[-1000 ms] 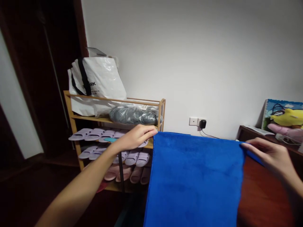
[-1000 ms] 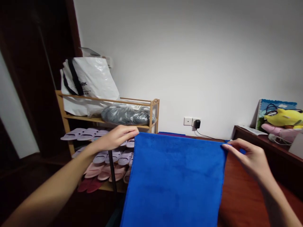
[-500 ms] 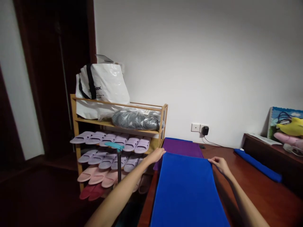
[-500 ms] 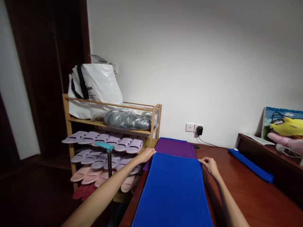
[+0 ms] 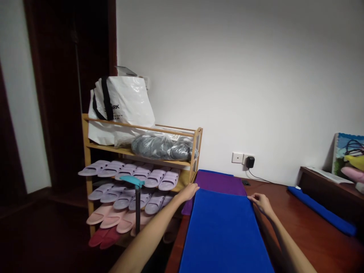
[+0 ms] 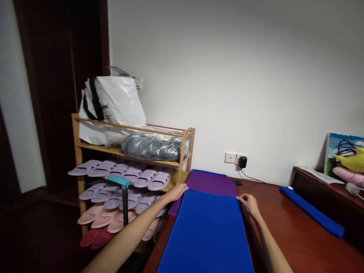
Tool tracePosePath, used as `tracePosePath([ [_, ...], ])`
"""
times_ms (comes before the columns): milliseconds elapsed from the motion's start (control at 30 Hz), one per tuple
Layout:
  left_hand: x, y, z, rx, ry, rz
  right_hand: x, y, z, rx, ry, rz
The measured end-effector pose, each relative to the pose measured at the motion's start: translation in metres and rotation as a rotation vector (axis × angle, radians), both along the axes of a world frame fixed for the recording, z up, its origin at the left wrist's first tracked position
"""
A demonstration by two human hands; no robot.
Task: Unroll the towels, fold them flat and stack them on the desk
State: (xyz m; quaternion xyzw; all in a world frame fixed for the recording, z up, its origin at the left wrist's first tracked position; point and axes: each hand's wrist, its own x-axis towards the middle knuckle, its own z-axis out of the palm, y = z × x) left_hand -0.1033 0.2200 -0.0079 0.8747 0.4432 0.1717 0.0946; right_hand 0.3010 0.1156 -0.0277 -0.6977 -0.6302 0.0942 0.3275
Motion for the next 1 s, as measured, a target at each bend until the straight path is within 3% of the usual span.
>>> tracePosePath([
  [233, 0.005, -0.007, 0.005, 0.037, 0.062, 0.073, -0.006, -0.004, 0.001, -0.023, -0.11, -0.061],
  [367, 0.02, -0.028, 0.008, 0.14, 0.073, 0.076, -0.031, -0.011, 0.007, 0.033, -0.216, -0.124],
  [467, 0.043, -0.049, 0.003, 0.193, 0.096, -0.047, -0.066, -0.012, 0.006, 0.07, -0.3, -0.01],
  [600, 0.068, -0.067, -0.014, 0.18, 0.149, -0.212, -0.106, -0.011, -0.009, 0.0, -0.36, 0.185],
  [767, 0.075, -0.07, -0.028, 0.135, 0.174, -0.209, -0.119, -0.014, -0.023, -0.076, -0.405, 0.208],
  [900, 0.072, -0.081, -0.02, 0.145, 0.142, -0.171, -0.117, -0.026, -0.017, -0.066, -0.418, 0.181],
  [1000, 0.057, -0.108, -0.011, 0.148, 0.116, -0.159, -0.114, -0.046, -0.013, -0.074, -0.413, 0.172],
])
